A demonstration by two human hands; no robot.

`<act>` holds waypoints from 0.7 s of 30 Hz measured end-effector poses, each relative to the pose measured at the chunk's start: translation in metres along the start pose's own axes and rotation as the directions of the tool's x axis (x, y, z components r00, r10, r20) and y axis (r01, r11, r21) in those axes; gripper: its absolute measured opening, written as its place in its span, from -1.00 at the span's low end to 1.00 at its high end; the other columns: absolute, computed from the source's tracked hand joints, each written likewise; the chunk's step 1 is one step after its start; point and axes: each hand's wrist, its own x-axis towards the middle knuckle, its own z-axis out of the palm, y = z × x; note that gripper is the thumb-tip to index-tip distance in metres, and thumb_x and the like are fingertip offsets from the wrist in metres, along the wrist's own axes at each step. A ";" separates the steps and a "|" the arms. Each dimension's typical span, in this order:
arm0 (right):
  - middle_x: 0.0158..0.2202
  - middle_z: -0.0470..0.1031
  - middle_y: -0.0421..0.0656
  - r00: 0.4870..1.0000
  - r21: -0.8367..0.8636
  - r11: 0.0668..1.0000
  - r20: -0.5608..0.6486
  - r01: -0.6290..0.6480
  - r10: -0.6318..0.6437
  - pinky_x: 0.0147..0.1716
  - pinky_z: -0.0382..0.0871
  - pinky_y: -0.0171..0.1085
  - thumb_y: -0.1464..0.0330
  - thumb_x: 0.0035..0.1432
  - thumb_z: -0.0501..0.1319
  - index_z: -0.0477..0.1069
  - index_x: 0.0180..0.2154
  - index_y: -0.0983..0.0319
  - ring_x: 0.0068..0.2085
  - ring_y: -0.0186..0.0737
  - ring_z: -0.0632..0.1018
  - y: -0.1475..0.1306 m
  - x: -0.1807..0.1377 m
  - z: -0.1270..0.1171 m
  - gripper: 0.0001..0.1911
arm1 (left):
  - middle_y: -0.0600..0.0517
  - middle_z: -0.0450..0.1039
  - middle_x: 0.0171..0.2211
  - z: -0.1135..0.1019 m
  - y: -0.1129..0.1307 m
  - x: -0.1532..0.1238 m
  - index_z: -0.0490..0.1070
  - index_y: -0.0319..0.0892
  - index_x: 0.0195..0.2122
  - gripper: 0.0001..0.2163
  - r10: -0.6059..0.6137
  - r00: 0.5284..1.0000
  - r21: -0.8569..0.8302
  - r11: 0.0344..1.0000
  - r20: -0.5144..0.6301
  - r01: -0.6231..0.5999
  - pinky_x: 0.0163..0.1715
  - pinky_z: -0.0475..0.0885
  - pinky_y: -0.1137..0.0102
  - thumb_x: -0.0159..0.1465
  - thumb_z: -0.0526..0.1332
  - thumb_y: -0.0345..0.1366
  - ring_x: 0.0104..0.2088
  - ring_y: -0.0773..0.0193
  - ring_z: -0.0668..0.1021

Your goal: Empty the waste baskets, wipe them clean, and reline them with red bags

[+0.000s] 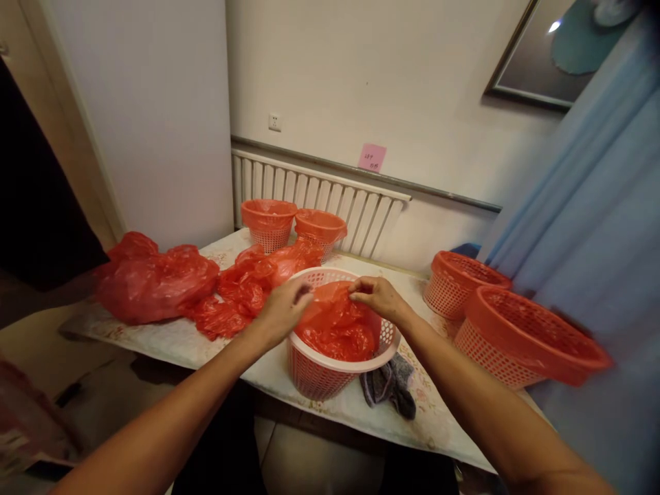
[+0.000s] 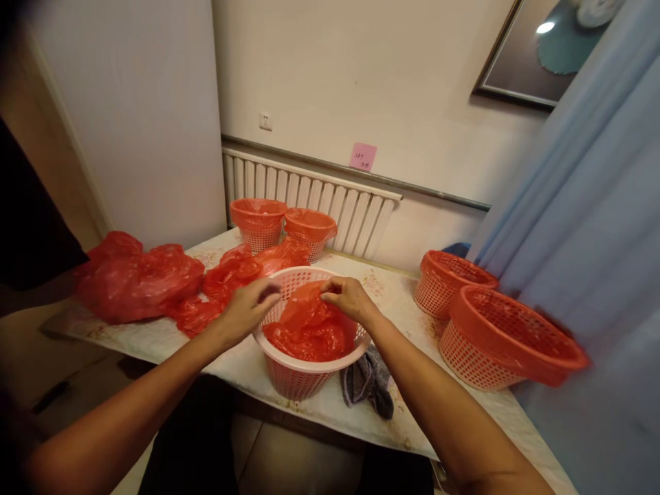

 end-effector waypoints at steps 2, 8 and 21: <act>-0.43 0.53 -0.19 0.998 0.068 0.998 -0.066 -0.005 0.010 -0.31 0.35 -0.28 0.32 -0.12 0.27 0.47 -0.42 0.26 -0.40 -0.30 0.49 -0.001 0.002 0.002 -0.83 | -0.04 0.52 -0.32 0.015 0.015 0.008 0.44 -0.17 -0.31 -0.77 0.006 0.957 0.048 0.999 0.292 -0.020 -0.27 0.37 0.34 0.13 0.22 -0.11 -0.30 0.15 0.52; -0.51 0.45 -0.27 0.973 0.281 0.959 -0.228 0.033 0.033 -0.45 0.32 -0.35 0.35 -0.21 0.25 0.42 -0.43 0.26 -0.51 -0.39 0.42 0.000 0.009 -0.009 -0.81 | 0.09 0.34 -0.67 0.049 0.003 0.030 0.32 -0.16 -0.67 -0.85 -0.201 0.880 -0.156 0.944 0.430 0.291 -0.42 0.30 0.43 -0.14 0.30 -0.46 -0.51 0.26 0.44; -0.38 0.47 -0.23 0.972 0.033 0.999 -0.233 0.038 -0.029 -0.48 0.27 -0.37 0.25 -0.09 0.28 0.46 -0.16 0.24 -0.48 -0.38 0.39 -0.010 0.007 -0.043 -0.61 | 0.17 0.24 -0.68 -0.008 0.000 0.070 0.26 -0.19 -0.51 -0.90 -0.365 0.921 -0.640 0.676 0.139 0.364 -0.63 0.24 0.52 -0.08 0.08 -0.48 -0.70 0.44 0.30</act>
